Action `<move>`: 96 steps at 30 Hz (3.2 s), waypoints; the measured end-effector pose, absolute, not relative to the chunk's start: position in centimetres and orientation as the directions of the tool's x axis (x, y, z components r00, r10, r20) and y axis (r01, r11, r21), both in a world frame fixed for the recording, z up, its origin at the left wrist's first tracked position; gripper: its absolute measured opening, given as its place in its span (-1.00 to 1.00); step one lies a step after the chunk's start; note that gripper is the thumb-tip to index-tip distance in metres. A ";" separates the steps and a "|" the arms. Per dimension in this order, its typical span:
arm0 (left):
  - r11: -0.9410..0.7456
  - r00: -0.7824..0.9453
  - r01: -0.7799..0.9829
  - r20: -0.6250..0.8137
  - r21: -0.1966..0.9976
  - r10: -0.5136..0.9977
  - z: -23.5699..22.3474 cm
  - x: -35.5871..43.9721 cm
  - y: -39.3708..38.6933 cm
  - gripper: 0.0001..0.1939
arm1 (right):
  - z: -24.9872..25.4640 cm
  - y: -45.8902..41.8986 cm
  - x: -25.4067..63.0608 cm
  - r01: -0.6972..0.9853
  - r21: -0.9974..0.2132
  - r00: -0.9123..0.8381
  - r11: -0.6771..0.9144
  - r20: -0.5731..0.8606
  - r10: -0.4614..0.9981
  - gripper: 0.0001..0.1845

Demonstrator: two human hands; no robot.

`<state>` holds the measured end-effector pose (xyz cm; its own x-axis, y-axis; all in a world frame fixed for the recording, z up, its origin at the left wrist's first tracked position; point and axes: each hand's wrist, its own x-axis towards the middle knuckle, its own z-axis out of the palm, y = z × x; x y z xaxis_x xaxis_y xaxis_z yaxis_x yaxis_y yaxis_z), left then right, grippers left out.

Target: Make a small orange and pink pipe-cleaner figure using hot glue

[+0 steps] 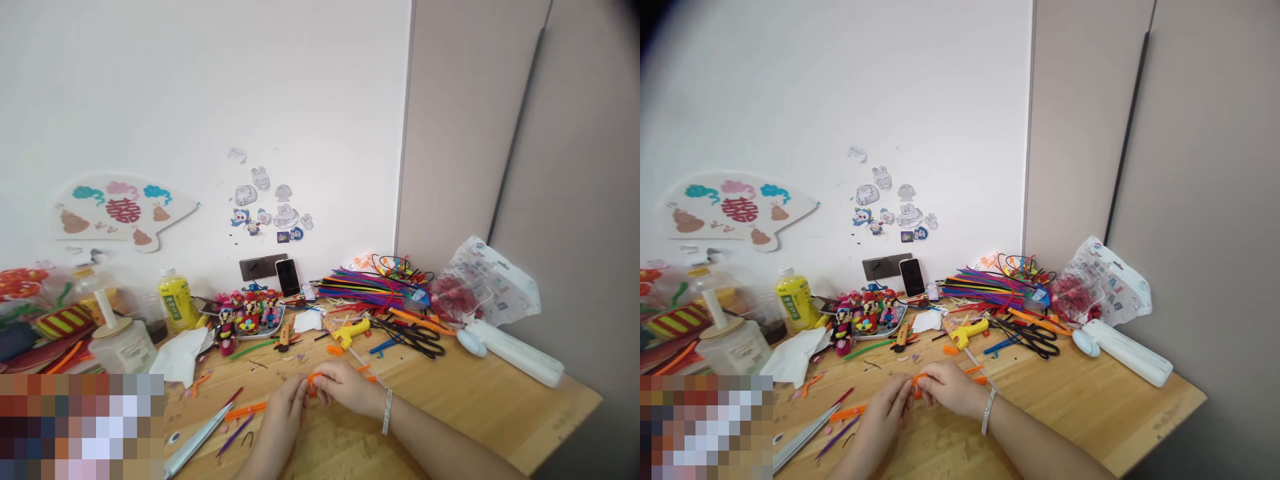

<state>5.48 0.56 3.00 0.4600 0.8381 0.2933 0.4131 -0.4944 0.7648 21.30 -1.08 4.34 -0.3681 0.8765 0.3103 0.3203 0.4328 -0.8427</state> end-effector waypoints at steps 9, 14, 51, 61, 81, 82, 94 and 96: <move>-0.523 0.457 0.434 0.322 0.733 0.830 3.6 5.6 0.1 -0.68 | 3.5 -0.8 21.4 0.248 -0.898 -0.361 0.364 0.263 0.895 -0.66; -0.501 0.414 0.473 0.319 0.725 0.853 3.4 5.5 0.4 -0.69 | 4.3 -0.8 21.9 0.392 -0.773 -0.404 0.499 0.342 0.848 -0.67; -0.396 0.600 0.366 0.112 0.842 0.792 2.8 5.0 0.8 -0.63 | 3.1 -0.6 21.9 0.578 -0.550 -0.454 0.603 0.397 0.798 -0.70; -0.459 0.477 0.464 0.223 0.758 0.850 3.1 4.6 1.8 -0.70 | 4.2 -0.1 23.3 0.751 -0.347 -0.463 0.562 0.330 0.822 -0.78; -0.696 0.586 0.694 0.419 0.183 0.694 1.9 3.7 3.3 -0.75 | 4.2 0.7 24.7 0.910 -0.156 -0.338 0.384 0.258 0.905 -0.68; -0.709 0.589 0.687 0.449 0.160 0.672 1.7 3.7 3.5 -0.73 | 4.2 0.6 24.5 0.890 -0.122 -0.406 0.440 0.231 0.884 -0.68; -0.726 0.605 0.686 0.590 -0.046 0.534 1.4 3.8 4.0 -0.67 | 4.4 0.0 23.7 0.875 -0.018 -0.468 0.484 0.228 0.854 -0.74; -0.718 0.616 0.694 0.567 -0.061 0.547 1.7 3.8 3.7 -0.68 | 4.4 0.1 23.7 0.870 -0.026 -0.471 0.492 0.249 0.846 -0.73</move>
